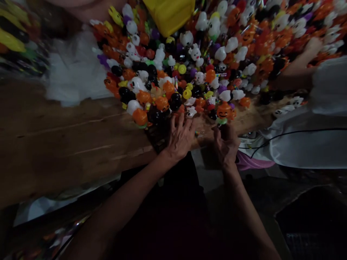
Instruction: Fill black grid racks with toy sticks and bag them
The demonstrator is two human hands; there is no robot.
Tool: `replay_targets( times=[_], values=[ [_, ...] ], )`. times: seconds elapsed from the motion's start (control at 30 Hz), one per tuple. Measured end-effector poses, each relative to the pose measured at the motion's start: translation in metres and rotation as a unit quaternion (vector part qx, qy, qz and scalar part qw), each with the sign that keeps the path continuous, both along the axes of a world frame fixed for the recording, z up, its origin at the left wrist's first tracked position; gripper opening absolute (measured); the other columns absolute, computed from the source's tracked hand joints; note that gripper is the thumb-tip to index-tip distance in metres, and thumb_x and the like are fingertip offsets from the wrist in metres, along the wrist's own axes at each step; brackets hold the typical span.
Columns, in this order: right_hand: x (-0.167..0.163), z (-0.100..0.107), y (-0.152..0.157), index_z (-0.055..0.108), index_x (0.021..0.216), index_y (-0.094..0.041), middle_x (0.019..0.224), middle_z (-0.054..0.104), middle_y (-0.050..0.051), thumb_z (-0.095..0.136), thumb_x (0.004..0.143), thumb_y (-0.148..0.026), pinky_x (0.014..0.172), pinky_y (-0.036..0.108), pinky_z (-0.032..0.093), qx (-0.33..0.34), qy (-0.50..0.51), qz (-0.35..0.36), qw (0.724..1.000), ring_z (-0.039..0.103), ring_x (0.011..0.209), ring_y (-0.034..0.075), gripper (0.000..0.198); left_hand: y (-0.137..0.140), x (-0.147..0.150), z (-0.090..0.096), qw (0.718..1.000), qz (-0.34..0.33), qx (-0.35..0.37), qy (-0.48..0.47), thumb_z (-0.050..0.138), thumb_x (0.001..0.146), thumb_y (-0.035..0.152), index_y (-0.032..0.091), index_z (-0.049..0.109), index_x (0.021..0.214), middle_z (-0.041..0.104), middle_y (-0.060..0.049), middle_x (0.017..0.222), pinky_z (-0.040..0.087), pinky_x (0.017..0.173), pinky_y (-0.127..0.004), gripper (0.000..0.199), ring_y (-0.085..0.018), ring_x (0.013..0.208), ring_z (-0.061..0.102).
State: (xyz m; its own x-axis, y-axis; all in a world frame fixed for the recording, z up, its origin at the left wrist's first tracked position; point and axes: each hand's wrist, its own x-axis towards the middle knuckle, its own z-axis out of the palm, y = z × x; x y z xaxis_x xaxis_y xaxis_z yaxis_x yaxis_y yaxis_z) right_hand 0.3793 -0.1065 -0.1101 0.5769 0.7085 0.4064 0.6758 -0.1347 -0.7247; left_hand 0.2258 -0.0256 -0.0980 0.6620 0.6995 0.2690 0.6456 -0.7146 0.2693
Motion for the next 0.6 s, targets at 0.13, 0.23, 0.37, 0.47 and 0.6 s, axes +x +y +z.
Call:
replay_targets(
  times=[0.13,0.23,0.37,0.47,0.6],
  values=[
    [0.001,-0.002,-0.004,0.067,0.094,-0.020,0.079,0.070,0.002,0.064,0.091,-0.045,0.069,0.033,0.053,0.033,0.083,0.015,0.996,0.065,0.071,0.017,0.025,0.009,0.001,0.010,0.997,-0.048,0.048,-0.032,0.038,0.102,0.015,0.016,0.066,0.127,0.070,-0.014,0.121,0.040,0.113,-0.060,0.038,-0.033,0.127,0.059],
    [0.000,-0.003,0.005,0.066,0.090,-0.022,0.074,0.067,0.001,0.067,0.089,-0.050,0.062,0.033,0.052,0.077,0.120,-0.015,0.990,0.062,0.062,0.017,0.029,-0.001,-0.020,0.022,0.980,-0.124,0.133,-0.085,0.038,0.103,0.016,0.018,0.067,0.120,0.071,-0.009,0.118,0.040,0.115,-0.054,0.033,-0.026,0.122,0.061],
    [-0.017,-0.002,0.016,0.068,0.086,-0.024,0.075,0.069,0.002,0.070,0.088,-0.049,0.062,0.034,0.053,0.031,0.113,0.061,0.991,0.064,0.065,0.019,0.025,-0.028,-0.070,0.029,0.973,-0.112,0.103,-0.173,0.052,0.100,0.018,0.018,0.064,0.121,0.074,-0.007,0.100,0.052,0.102,-0.039,0.023,-0.019,0.097,0.069],
    [-0.044,-0.001,0.017,0.069,0.085,-0.023,0.077,0.069,0.003,0.067,0.090,-0.044,0.066,0.035,0.055,0.000,0.054,0.138,0.989,0.065,0.070,0.021,0.021,-0.041,-0.116,0.028,0.967,0.021,-0.048,-0.248,0.055,0.099,0.020,0.021,0.066,0.117,0.074,-0.006,0.103,0.057,0.081,-0.027,0.022,-0.016,0.091,0.069],
    [-0.073,-0.002,0.020,0.068,0.088,-0.022,0.076,0.068,0.002,0.065,0.093,-0.039,0.067,0.033,0.054,-0.005,0.032,0.172,0.985,0.063,0.067,0.019,0.018,-0.035,-0.160,0.029,0.747,0.246,-0.309,-0.534,0.070,0.086,0.037,0.022,0.068,0.098,0.069,0.000,0.083,0.049,0.048,-0.022,0.019,-0.012,0.057,0.060]
  ],
)
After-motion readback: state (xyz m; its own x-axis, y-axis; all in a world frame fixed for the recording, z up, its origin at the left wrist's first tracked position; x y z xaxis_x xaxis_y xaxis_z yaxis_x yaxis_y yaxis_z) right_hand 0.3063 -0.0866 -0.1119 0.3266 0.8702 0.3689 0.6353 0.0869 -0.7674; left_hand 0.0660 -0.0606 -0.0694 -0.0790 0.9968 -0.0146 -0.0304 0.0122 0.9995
